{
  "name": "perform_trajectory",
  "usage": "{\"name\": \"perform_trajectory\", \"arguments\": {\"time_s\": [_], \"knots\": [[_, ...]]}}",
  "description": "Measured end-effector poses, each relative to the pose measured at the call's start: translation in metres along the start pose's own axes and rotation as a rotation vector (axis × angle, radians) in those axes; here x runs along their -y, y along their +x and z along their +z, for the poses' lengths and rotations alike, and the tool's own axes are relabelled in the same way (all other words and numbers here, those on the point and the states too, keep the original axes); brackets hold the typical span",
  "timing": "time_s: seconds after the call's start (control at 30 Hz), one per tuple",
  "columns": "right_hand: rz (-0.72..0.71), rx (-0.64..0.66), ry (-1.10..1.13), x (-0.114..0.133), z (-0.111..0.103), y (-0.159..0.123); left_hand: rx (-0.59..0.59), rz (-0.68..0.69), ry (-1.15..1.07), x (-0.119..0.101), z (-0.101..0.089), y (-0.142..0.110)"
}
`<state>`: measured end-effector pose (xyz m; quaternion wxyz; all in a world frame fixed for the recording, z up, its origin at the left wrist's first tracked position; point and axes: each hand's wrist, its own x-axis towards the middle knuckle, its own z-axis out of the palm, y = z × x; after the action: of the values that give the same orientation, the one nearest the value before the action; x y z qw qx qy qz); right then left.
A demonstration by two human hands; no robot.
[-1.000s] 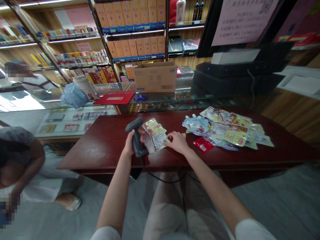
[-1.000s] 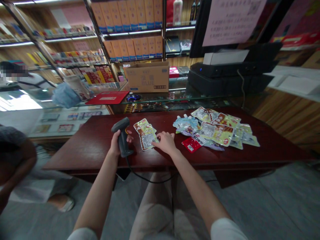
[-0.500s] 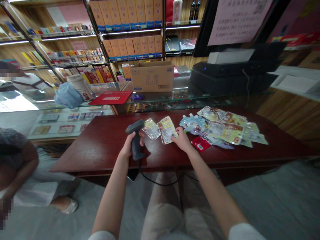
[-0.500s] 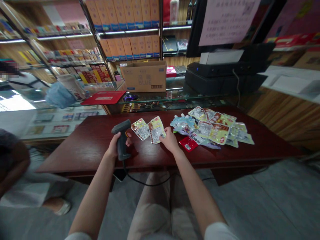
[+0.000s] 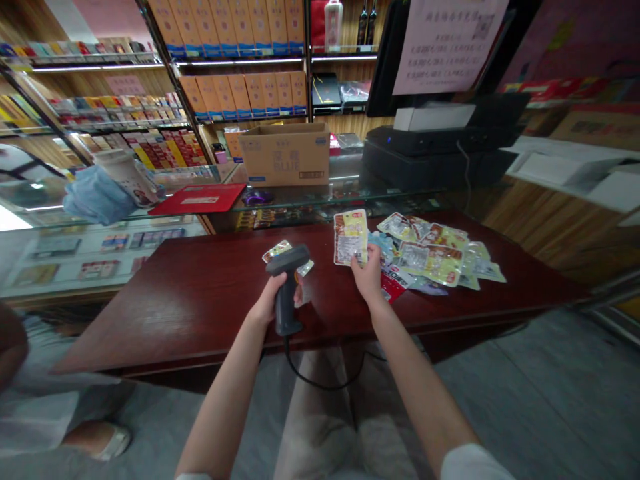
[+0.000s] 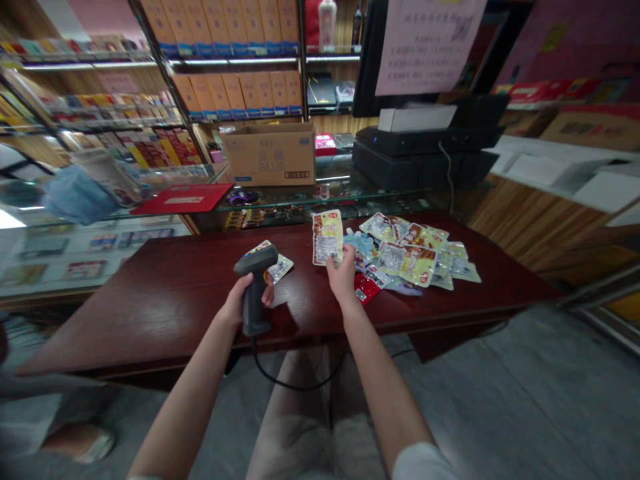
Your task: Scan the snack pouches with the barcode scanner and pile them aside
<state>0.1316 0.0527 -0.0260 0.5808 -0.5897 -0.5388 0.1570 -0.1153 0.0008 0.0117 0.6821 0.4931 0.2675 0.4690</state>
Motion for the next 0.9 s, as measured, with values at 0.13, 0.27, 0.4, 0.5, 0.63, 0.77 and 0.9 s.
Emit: {"name": "perform_trajectory", "arguments": {"time_s": [0.13, 0.27, 0.4, 0.5, 0.63, 0.77, 0.9], "knots": [[-0.020, -0.010, -0.011, 0.003, -0.001, -0.001, 0.038, -0.005, 0.054, 0.008, 0.016, 0.004], [-0.024, -0.016, 0.003, 0.006, 0.000, -0.003, 0.058, -0.024, 0.131, 0.014, 0.019, 0.001], [-0.053, -0.031, 0.024, 0.006, 0.000, -0.004, 0.074, -0.035, 0.159, 0.016, 0.019, -0.001], [-0.067, -0.036, 0.021, 0.005, 0.000, -0.004, 0.078, -0.041, 0.167, 0.015, 0.021, -0.001], [-0.059, -0.039, 0.012, 0.007, 0.000, -0.004, 0.070, -0.032, 0.148, 0.015, 0.021, -0.001], [-0.011, -0.039, 0.003, 0.009, -0.001, -0.005, 0.053, -0.012, 0.139, 0.016, 0.020, -0.002], [0.025, -0.007, 0.018, 0.010, -0.001, -0.005, 0.030, -0.002, 0.125, 0.015, 0.019, -0.003]]}}
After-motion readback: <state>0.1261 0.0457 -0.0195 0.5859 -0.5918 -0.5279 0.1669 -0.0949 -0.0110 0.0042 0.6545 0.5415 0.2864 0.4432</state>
